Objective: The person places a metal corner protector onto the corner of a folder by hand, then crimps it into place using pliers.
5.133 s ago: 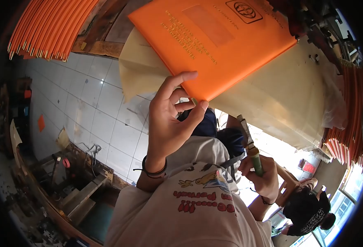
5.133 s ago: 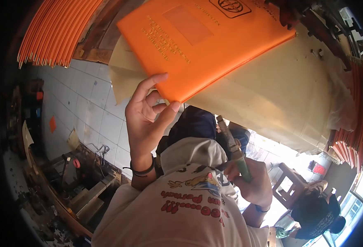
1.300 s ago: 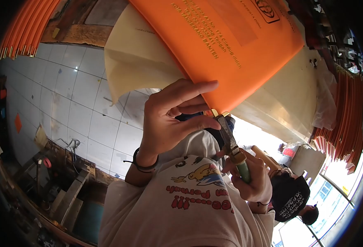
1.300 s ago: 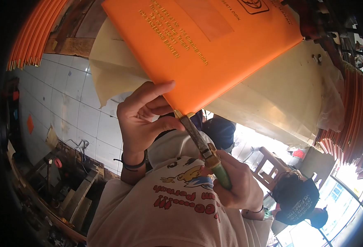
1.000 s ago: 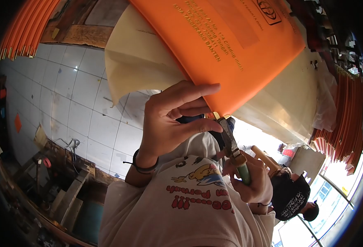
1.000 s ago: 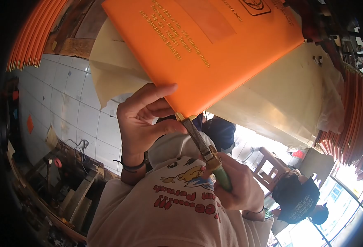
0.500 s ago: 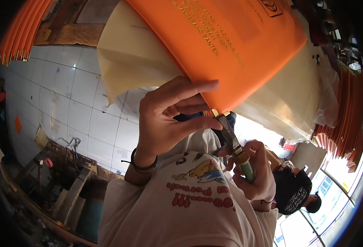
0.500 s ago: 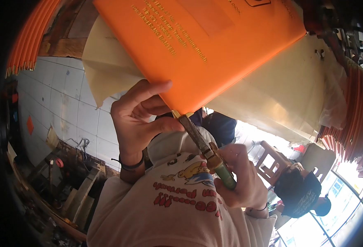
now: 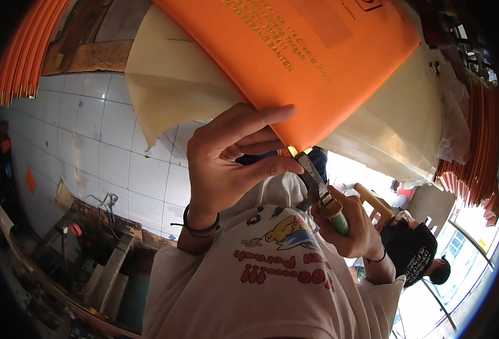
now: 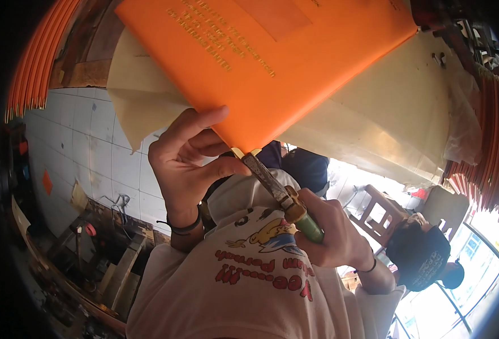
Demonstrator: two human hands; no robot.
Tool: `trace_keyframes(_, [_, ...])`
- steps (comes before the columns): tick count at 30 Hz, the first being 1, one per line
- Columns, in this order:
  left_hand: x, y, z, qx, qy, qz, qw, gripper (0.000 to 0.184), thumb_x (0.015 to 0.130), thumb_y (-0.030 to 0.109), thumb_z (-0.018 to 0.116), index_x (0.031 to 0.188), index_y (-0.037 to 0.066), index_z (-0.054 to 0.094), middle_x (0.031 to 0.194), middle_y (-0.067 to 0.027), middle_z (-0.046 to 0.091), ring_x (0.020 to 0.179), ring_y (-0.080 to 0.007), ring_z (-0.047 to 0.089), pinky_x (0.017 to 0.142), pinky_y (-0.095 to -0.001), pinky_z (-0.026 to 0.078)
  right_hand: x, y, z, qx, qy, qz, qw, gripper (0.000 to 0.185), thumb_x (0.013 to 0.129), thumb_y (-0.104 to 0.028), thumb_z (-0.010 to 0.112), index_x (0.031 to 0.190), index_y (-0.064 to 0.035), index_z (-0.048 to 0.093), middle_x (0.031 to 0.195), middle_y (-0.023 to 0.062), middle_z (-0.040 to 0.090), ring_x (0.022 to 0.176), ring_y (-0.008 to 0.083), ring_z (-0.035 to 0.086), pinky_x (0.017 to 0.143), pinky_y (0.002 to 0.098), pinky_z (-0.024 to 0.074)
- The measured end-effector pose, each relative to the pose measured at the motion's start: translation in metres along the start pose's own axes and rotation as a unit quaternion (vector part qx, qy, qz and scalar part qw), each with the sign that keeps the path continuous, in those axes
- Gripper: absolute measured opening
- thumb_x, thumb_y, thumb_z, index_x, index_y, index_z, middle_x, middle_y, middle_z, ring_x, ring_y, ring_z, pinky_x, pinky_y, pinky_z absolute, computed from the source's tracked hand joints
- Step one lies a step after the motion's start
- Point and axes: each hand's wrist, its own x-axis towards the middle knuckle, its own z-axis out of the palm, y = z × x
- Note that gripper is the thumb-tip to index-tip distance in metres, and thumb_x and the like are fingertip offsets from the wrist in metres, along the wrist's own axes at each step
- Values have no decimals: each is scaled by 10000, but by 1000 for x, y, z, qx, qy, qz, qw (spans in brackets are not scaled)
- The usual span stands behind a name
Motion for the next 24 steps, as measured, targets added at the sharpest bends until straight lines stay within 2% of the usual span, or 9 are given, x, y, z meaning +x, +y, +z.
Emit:
trace_keyframes(4, [0, -1, 0, 7, 2, 5, 1000, 566, 705, -103, 799, 1235, -70, 603, 1104, -126, 641, 1040, -283, 689, 891, -359, 624, 2, 5, -4, 45, -38, -2, 998, 262, 723, -1, 600, 981, -3, 550, 707, 158, 612, 620, 319, 619, 596, 364, 465])
trace_keyframes(7, [-2, 0, 0, 13, 1, -5, 1000, 573, 705, -98, 803, 1239, -70, 599, 1108, -129, 642, 1041, -283, 689, 889, -358, 624, 2, -2, -14, 29, -84, 19, 996, 291, 729, 36, 606, 1008, 8, 531, 786, 162, 624, 660, 300, 630, 607, 360, 466])
trace_keyframes(10, [-2, 1, 2, 11, 12, -10, 1000, 580, 705, -89, 808, 1245, -65, 597, 1109, -128, 643, 1038, -277, 691, 899, -358, 619, -10, 2, -4, 139, 25, -5, 990, 421, 790, 58, 598, 1193, 131, 500, 936, 182, 670, 771, 211, 659, 719, 327, 515])
trace_keyframes(11, [-2, 1, 2, 16, 13, -6, 1000, 583, 704, -84, 811, 1247, -62, 597, 1110, -127, 643, 1038, -274, 691, 904, -359, 616, -13, 0, -4, 205, 30, -3, 978, 318, 781, 86, 570, 1096, 124, 543, 1006, 206, 643, 802, 219, 653, 737, 333, 515])
trace_keyframes(14, [-3, 1, 3, 25, 15, 2, 1000, 598, 701, -69, 820, 1254, -55, 594, 1113, -124, 643, 1039, -267, 690, 919, -362, 607, -10, -6, -15, 12, -62, -63, 996, 267, 758, 100, 570, 1024, 107, 585, 1055, 193, 635, 844, 239, 654, 771, 346, 524])
trace_keyframes(15, [-3, 1, 3, 23, 15, 3, 1000, 605, 698, -64, 824, 1257, -53, 592, 1114, -123, 644, 1040, -266, 689, 922, -364, 606, -10, -3, -13, 30, -80, -43, 995, 353, 709, 103, 564, 1055, 84, 631, 1203, 201, 597, 1058, 285, 631, 943, 389, 489])
trace_keyframes(18, [-4, 2, 3, 29, 17, -5, 999, 621, 692, -54, 832, 1263, -51, 587, 1121, -123, 644, 1047, -264, 687, 926, -368, 602, -7, -8, -13, 45, -83, -70, 993, 447, 702, 134, 562, 1127, 9, 617, 1259, 178, 524, 1096, 322, 605, 942, 347, 476])
trace_keyframes(21, [-4, 5, 5, 43, 21, -10, 999, 627, 688, -51, 838, 1262, -51, 586, 1128, -122, 643, 1056, -258, 683, 929, -367, 598, -8, -11, -15, 103, -112, -31, 988, 491, 701, 134, 558, 1174, 14, 610, 1386, 196, 448, 1252, 343, 527, 1053, 366, 404])
trace_keyframes(24, [-4, 8, 6, 63, 25, -14, 998, 628, 686, -46, 845, 1258, -48, 586, 1137, -120, 643, 1066, -248, 679, 936, -364, 592, -5, -12, -15, 73, -99, -70, 990, 510, 702, 128, 565, 1199, 16, 603, 1460, 211, 406, 1296, 347, 504, 1075, 363, 387])
